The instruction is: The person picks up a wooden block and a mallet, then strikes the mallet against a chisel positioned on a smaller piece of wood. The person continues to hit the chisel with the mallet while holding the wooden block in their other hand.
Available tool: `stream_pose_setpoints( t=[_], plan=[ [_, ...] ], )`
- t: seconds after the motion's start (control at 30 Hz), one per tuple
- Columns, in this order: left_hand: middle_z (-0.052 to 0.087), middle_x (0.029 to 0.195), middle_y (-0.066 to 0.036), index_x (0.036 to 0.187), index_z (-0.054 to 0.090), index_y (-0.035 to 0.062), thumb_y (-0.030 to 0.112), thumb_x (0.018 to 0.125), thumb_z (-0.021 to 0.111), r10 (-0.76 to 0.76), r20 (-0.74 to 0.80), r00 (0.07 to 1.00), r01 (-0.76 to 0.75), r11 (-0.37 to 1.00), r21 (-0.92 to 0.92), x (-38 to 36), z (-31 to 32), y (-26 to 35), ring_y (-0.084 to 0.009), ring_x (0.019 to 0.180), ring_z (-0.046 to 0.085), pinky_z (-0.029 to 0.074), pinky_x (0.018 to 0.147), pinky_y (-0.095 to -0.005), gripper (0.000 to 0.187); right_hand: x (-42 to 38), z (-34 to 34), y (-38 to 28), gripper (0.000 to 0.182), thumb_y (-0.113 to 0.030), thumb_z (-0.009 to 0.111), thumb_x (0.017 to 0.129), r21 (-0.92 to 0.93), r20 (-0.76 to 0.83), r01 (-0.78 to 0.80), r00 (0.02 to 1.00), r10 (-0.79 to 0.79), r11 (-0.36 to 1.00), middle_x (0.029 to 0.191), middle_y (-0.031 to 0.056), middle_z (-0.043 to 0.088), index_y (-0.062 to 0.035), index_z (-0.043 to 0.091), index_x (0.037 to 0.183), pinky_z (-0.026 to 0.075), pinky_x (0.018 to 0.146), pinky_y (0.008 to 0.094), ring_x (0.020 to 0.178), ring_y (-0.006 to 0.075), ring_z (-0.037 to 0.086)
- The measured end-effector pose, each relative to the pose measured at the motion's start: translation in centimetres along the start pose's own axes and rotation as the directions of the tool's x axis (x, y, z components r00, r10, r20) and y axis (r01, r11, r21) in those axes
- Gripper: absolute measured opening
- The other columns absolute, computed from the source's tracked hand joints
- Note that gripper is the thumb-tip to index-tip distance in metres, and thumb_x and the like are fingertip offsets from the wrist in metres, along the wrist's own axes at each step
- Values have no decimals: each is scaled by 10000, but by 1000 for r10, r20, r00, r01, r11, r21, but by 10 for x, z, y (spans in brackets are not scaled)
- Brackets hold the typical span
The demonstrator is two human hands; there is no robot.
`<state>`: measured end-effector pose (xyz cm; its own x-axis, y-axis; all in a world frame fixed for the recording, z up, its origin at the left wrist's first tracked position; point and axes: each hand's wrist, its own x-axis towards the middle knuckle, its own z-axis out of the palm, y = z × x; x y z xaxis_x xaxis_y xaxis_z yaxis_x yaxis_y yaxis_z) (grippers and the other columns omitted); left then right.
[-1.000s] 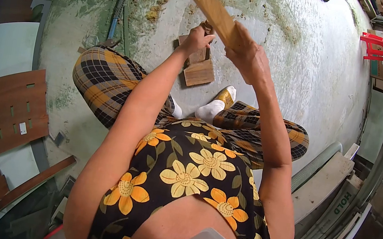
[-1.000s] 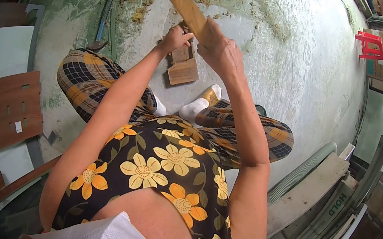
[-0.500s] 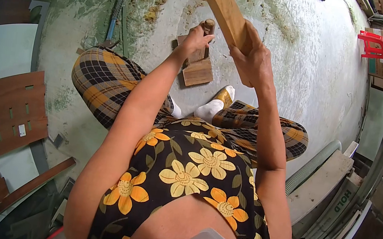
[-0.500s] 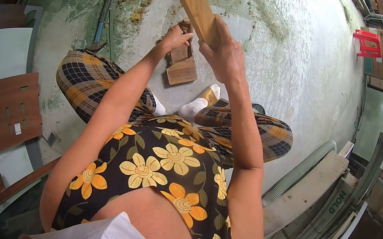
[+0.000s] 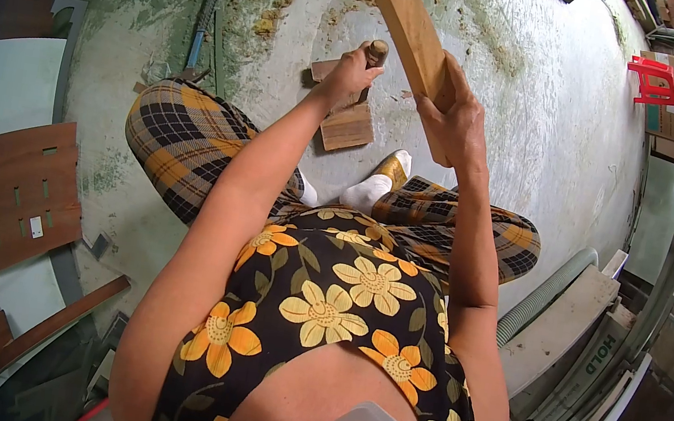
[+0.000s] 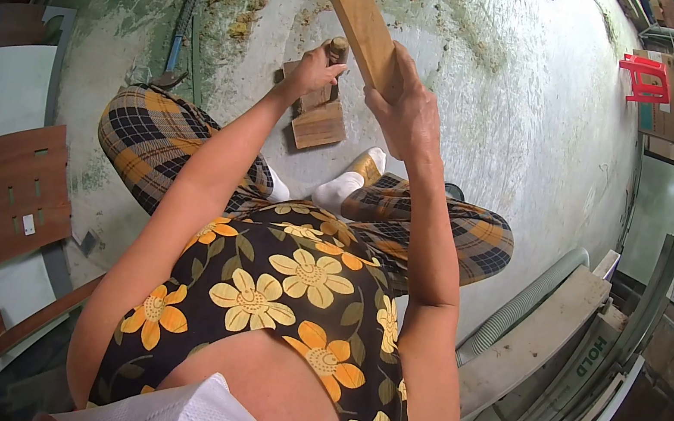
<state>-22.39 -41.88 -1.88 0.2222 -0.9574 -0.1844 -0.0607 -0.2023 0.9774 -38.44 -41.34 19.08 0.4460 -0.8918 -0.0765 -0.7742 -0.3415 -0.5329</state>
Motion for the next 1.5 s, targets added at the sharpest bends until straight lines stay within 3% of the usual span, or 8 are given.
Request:
stream_pose_setpoints(
  t=[0.7,0.8,0.83,1.0,1.27,1.4,1.43,1.5],
  plan=[
    [660,801,-154,1150,494,29,136,800,694,44,4,999,-44,999,3,-2,5,0,-244,606,661,532,636,-371,418,4,29,18,701,-232,673,760,-76,33,-36,999,39,996,1037,266,640,-139,392,1396,498,845,455,962,426,621],
    [629,932,-91,1154,504,-16,120,832,666,171,42,984,-171,985,-6,1,4,-14,-139,650,625,556,590,-287,385,3,19,5,724,-240,685,756,13,4,-24,1000,24,1000,1041,267,641,-159,376,1406,500,847,460,969,424,622],
    [659,817,-153,1147,494,23,146,802,700,84,11,996,-84,996,25,4,7,-14,-232,607,659,536,642,-359,420,2,14,-1,727,-239,684,756,38,-10,-21,1000,22,999,1045,268,639,-165,372,1408,499,850,458,974,423,621],
    [655,802,-148,1146,492,9,148,802,702,14,21,1000,-14,1000,6,-2,5,4,-226,594,650,535,640,-353,427,-1,34,20,722,-241,686,760,-93,32,-21,999,24,995,1038,263,643,-177,370,1406,499,852,456,972,417,625],
    [658,797,-169,1167,486,9,163,799,708,65,-19,998,-63,996,61,6,9,-17,-261,594,657,537,619,-371,457,3,18,0,739,-241,708,743,89,-65,45,997,-40,995,1003,256,647,-158,375,1398,521,790,457,932,422,627],
    [666,959,-218,1219,507,34,192,804,686,176,70,982,-180,981,66,4,6,-5,-406,876,641,516,795,-403,479,1,51,45,737,-185,720,765,-29,77,-17,997,19,999,1219,224,581,-104,375,1411,480,917,380,1093,330,603],
    [672,968,-188,1200,522,27,136,799,677,440,-9,898,-437,894,98,10,11,-19,-360,807,663,530,738,-388,443,1,48,44,743,-195,717,762,7,57,-11,998,11,1000,1189,239,589,-104,370,1413,482,911,391,1072,353,604],
    [672,894,-140,1162,525,-12,49,819,643,256,41,966,-252,965,-72,11,11,-31,-185,662,653,529,586,-321,368,0,35,28,747,-218,706,759,26,74,-55,996,53,998,1126,264,606,-103,368,1414,488,896,404,1030,383,611]
  ],
)
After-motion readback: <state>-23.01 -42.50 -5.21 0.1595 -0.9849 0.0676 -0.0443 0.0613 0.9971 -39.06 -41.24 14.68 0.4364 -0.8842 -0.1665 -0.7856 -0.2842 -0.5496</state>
